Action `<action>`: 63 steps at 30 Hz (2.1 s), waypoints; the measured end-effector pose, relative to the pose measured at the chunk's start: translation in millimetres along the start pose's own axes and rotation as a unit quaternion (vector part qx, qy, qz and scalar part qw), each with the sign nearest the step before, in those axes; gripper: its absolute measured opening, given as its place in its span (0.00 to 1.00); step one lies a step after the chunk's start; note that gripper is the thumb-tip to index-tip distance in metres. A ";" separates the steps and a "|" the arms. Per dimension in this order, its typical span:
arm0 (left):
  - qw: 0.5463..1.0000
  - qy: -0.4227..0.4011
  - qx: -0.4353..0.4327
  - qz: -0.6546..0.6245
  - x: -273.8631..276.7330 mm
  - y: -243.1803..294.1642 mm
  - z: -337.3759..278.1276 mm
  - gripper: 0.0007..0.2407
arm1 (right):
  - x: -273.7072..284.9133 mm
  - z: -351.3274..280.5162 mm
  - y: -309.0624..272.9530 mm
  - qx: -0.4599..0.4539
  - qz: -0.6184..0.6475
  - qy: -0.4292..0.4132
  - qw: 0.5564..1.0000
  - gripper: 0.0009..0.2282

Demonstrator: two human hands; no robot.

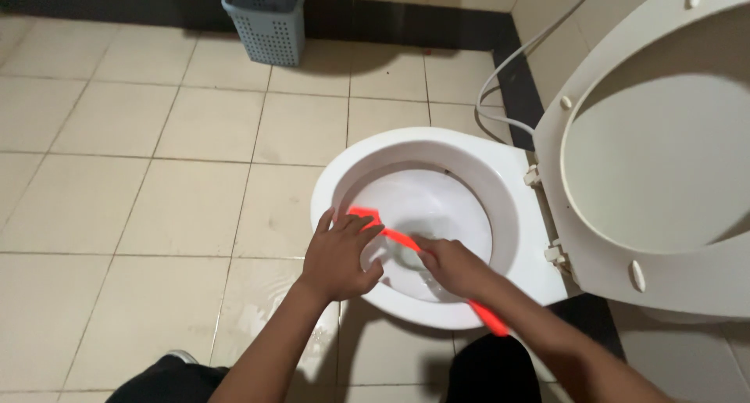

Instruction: The person pours cleaning liquid from a bottle into the toilet bowl, then uses a red toilet brush to scrub the inside of the bowl. They flush the toilet and continue scrubbing before closing the lid and placing the brush on the floor.

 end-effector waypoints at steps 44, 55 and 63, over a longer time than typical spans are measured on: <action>0.999 0.042 -0.025 -0.010 4.6 3.4 -2.1 0.23 | 22.3 -58.8 -15.5 -0.191 -0.089 -0.181 0.961 0.21; 0.999 0.038 -0.014 -0.009 4.8 2.3 -1.2 0.23 | 12.9 7.3 -12.6 -0.100 -0.133 -0.013 0.986 0.20; 0.999 0.049 -0.013 -0.019 3.7 0.1 -1.2 0.22 | 2.0 -24.8 3.9 -0.129 -0.077 -0.058 0.987 0.20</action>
Point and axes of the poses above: each hand's wrist, its own z-axis towards the middle knuckle, its own x-axis out of the back of the hand, y = z × x, the point moved 10 cm from there along z, towards the middle knuckle, and after that the axes turned 1 degree about z, right-handed, at the moved point
